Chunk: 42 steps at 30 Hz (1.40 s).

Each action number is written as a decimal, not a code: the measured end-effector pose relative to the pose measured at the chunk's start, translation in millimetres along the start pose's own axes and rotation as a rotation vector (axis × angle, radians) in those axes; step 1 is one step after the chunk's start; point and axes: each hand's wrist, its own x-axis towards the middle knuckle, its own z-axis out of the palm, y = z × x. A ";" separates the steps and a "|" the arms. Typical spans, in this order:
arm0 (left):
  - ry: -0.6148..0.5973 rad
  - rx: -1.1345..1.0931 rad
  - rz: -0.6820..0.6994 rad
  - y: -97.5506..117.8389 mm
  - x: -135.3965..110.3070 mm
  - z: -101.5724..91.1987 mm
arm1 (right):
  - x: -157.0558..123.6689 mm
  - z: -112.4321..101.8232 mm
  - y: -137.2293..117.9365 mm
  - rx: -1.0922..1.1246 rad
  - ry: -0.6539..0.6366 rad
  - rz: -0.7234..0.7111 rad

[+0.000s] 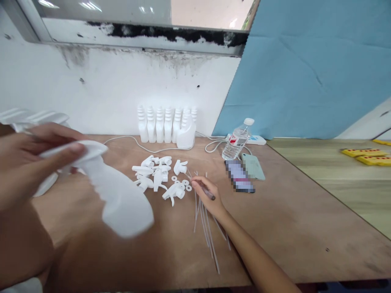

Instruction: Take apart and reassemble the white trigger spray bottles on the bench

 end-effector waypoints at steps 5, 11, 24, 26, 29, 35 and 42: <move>-0.656 -0.333 -0.162 17.9 -14.8 54.6 | -0.5 1.9 4.6 0.225 -0.219 0.131; -0.930 -0.592 -0.332 17.7 -33.8 107.1 | -2.1 -4.8 -8.9 0.260 -0.331 0.115; -0.941 -0.698 -0.381 -6.8 -61.8 163.3 | -10.0 -0.8 -21.7 0.618 -0.830 0.264; -0.941 -0.794 -0.383 -6.8 -60.8 164.6 | -10.9 -2.3 -20.2 0.672 -0.799 0.333; -0.828 -0.813 -0.355 -8.2 -54.3 163.1 | -7.7 -5.1 -16.7 0.796 -0.553 0.421; -0.863 -0.640 -0.351 -14.9 -43.8 159.3 | 15.2 -16.3 -13.1 1.044 0.030 0.433; -1.040 -0.332 -0.324 -17.9 -46.2 157.7 | 21.7 -18.2 -5.8 1.095 0.219 0.446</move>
